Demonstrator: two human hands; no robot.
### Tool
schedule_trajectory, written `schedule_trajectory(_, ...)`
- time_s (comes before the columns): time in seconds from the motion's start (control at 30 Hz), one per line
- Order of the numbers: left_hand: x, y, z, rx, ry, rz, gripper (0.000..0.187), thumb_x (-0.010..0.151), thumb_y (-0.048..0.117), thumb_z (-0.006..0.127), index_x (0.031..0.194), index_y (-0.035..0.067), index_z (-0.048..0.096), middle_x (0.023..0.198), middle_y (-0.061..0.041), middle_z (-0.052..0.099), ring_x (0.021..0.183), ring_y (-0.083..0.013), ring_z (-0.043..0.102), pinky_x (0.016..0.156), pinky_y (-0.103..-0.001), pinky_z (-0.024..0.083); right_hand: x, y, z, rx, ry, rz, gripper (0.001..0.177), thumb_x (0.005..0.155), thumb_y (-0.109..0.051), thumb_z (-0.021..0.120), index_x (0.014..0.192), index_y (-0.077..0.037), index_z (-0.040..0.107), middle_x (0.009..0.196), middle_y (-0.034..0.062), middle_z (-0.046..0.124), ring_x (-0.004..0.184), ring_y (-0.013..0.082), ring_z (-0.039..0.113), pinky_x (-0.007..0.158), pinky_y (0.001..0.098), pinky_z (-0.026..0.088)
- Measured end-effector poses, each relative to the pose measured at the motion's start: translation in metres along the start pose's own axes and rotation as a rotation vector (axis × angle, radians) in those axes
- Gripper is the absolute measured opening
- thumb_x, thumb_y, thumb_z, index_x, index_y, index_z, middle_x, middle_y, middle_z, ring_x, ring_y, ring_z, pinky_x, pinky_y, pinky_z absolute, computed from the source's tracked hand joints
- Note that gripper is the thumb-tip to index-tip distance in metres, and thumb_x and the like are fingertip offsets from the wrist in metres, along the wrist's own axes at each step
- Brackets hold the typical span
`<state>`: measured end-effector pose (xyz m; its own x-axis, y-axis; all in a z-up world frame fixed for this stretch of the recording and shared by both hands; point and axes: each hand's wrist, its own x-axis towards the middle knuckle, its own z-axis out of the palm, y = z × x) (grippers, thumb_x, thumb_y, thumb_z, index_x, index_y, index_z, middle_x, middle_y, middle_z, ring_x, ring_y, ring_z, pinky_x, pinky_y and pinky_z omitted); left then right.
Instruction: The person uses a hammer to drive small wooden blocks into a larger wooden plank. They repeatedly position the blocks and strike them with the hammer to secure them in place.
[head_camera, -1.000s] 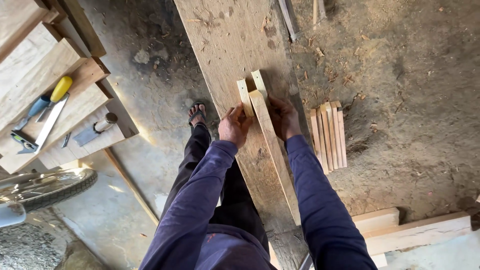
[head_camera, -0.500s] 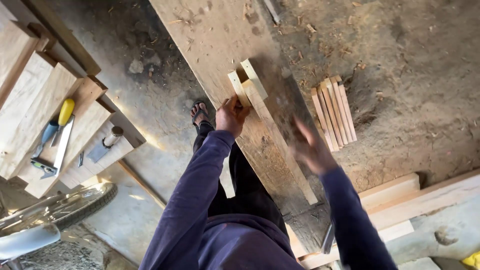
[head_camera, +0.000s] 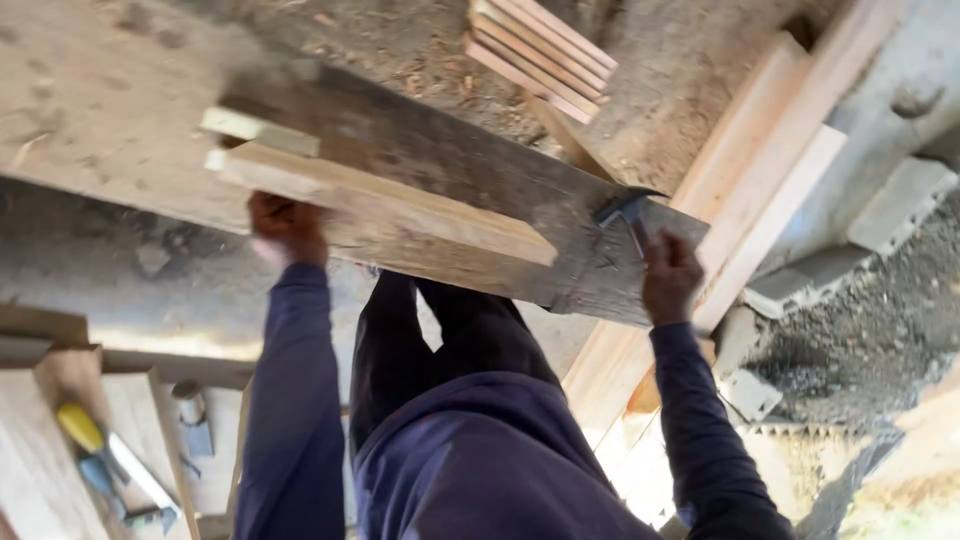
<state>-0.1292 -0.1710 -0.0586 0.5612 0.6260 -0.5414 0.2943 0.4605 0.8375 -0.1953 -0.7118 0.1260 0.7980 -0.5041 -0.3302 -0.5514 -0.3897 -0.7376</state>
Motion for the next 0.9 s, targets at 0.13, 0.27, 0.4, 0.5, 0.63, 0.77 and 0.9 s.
schedule_trajectory(0.13,-0.022,0.033,0.007,0.285,-0.223,0.295,0.049,0.092,-0.007,0.081,0.135,-0.003,0.059,0.107,-0.004,0.070,0.092,-0.0109,0.066,0.086,-0.027,0.060,-0.049,0.068,0.011,-0.287,-0.080,-0.026,0.019,0.097,-0.016,0.071,0.109,-0.001,0.075,0.084,0.0055,0.073,0.075,0.0125,0.069,0.065,0.0305,0.055)
schedule_trajectory(0.27,-0.070,0.051,-0.005,0.390,-0.155,0.222,0.066,0.086,-0.002,0.080,0.144,0.001,0.049,0.099,-0.002,0.068,0.084,-0.0102,0.064,0.078,-0.026,0.063,-0.053,0.129,0.030,-0.280,0.053,-0.054,0.021,0.097,-0.016,0.072,0.112,0.000,0.072,0.092,0.0098,0.074,0.082,0.0177,0.071,0.074,0.0328,0.058)
schedule_trajectory(0.4,-0.123,-0.011,-0.068,0.659,-0.325,0.397,0.046,0.101,0.014,0.080,0.140,0.000,0.058,0.098,-0.003,0.067,0.084,-0.0109,0.063,0.076,-0.026,0.057,-0.037,0.150,0.030,-0.552,0.278,-0.154,0.021,0.092,-0.008,0.073,0.112,-0.002,0.074,0.102,0.0186,0.072,0.091,0.0309,0.070,0.080,0.0407,0.056)
schedule_trajectory(0.5,-0.199,-0.011,-0.061,0.759,-0.440,0.275,0.043,0.093,0.021,0.078,0.127,-0.001,0.065,0.094,-0.002,0.068,0.081,-0.0102,0.064,0.068,-0.027,0.056,-0.039,0.126,0.024,-0.432,0.179,-0.215,0.016,0.094,-0.010,0.072,0.107,-0.002,0.072,0.101,0.0177,0.070,0.092,0.0339,0.070,0.080,0.0444,0.056)
schedule_trajectory(0.63,-0.271,-0.035,-0.031,0.821,-0.589,0.242,0.032,0.092,0.019,0.079,0.117,0.002,0.070,0.093,-0.008,0.071,0.078,-0.0151,0.068,0.070,-0.030,0.059,-0.033,0.113,0.016,-0.545,0.106,-0.297,0.012,0.096,-0.014,0.070,0.106,-0.007,0.071,0.101,0.0169,0.066,0.091,0.0375,0.068,0.076,0.0483,0.055)
schedule_trajectory(0.77,-0.320,-0.027,0.041,0.841,-0.919,0.275,0.027,0.089,0.018,0.078,0.112,0.005,0.073,0.095,-0.013,0.073,0.082,-0.0244,0.074,0.072,-0.035,0.061,-0.025,0.113,0.011,-0.797,-0.101,-0.202,0.014,0.103,-0.020,0.061,0.107,-0.006,0.058,0.102,0.0214,0.057,0.084,0.0431,0.061,0.069,0.0559,0.048)
schedule_trajectory(0.9,-0.340,-0.043,0.112,0.847,-1.218,0.360,0.026,0.093,0.011,0.071,0.118,0.004,0.068,0.106,-0.015,0.073,0.092,-0.0281,0.072,0.082,-0.039,0.059,-0.013,0.113,0.006,-0.832,-0.245,-0.163,0.020,0.101,-0.023,0.056,0.104,-0.003,0.053,0.101,0.0246,0.054,0.081,0.0442,0.058,0.070,0.0579,0.046)
